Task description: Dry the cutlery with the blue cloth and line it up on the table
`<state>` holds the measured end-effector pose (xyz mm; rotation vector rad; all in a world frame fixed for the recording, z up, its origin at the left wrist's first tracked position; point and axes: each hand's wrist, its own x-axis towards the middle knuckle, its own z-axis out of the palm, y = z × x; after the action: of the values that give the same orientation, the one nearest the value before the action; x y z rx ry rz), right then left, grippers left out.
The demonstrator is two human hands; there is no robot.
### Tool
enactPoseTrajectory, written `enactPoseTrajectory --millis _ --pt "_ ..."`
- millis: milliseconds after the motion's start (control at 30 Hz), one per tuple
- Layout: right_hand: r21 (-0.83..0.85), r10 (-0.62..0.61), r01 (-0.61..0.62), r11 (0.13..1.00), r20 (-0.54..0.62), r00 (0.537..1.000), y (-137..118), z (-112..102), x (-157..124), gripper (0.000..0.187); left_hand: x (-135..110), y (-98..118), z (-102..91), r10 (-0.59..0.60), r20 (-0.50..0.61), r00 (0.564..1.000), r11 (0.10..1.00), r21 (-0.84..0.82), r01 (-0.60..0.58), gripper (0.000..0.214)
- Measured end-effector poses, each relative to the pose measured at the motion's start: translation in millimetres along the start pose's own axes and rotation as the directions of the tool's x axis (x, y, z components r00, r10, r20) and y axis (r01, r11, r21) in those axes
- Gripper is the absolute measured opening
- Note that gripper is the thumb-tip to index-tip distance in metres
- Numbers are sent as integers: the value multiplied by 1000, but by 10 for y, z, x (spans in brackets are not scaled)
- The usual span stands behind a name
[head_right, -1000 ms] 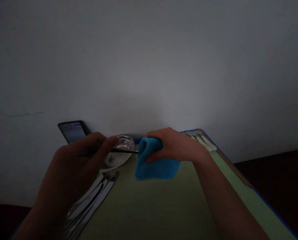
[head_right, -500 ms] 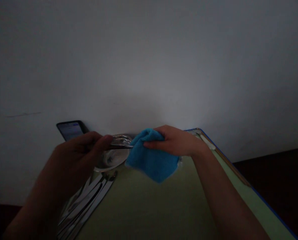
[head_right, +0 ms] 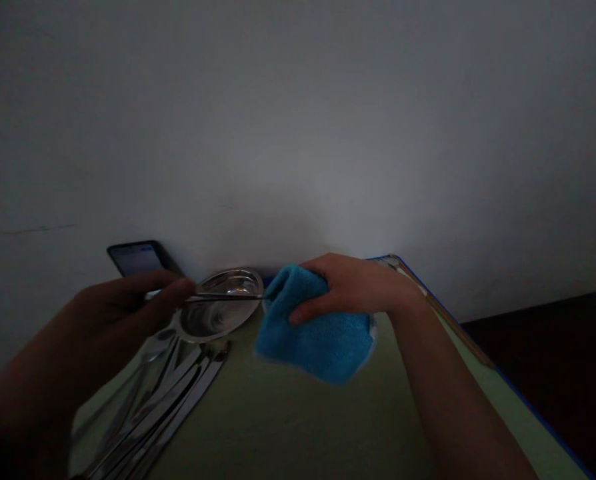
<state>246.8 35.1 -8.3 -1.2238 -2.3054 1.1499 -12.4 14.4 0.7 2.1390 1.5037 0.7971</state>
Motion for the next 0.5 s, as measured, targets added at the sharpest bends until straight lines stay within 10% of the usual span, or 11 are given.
enactPoseTrajectory --millis 200,500 --pt "-176 -142 115 978 -153 978 -12 26 52 26 -17 53 -1 -3 -61 998 996 85 8 29" --pt "-238 -174 111 965 -264 949 -19 41 35 21 -52 29 51 -22 186 982 996 92 5 32"
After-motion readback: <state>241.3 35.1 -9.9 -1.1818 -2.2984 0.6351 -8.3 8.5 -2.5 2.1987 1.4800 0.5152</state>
